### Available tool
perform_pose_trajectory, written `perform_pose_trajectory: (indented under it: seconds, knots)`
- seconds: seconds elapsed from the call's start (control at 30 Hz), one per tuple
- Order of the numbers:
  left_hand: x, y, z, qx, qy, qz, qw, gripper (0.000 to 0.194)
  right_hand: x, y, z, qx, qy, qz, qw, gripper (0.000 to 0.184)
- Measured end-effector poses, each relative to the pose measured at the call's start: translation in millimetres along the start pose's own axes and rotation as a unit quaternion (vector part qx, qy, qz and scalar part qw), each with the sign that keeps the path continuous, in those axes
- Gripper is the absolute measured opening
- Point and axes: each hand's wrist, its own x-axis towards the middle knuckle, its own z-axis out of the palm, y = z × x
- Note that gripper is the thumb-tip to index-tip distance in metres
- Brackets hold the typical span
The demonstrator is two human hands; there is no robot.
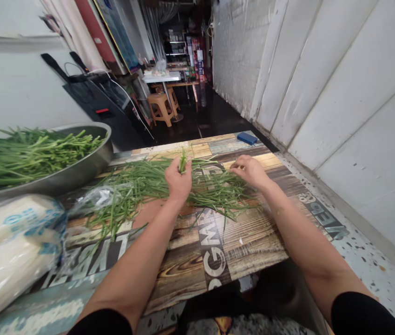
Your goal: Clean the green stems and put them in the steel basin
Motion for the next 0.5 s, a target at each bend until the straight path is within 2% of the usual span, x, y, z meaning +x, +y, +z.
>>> perform_pose_trajectory:
  seconds: [0.07, 0.13, 0.3, 0.4, 0.5]
  knots:
    - [-1, 0, 0.6, 0.004, -0.006, -0.001, 1.0, 0.026, 0, -10, 8, 0.013, -0.04, -0.061, 0.997, 0.014]
    - [-2, 1, 1.1, 0.002, -0.017, 0.001, 1.0, 0.026, 0, -20, 18, -0.018, -0.079, -0.093, 0.992, 0.014]
    - [-2, 4, 2.0, -0.008, -0.031, 0.005, 0.999, 0.027, 1, -33, 40, -0.063, -0.097, -0.082, 0.99, 0.015]
    - [-2, 3, 2.6, -0.016, -0.042, 0.008, 0.999, 0.027, 1, -37, 43, -0.061, -0.095, -0.061, 0.992, 0.019]
    - [-2, 1, 3.0, -0.013, -0.05, 0.004, 0.999, 0.028, 1, -40, 42, -0.059, -0.064, -0.053, 0.995, 0.028]
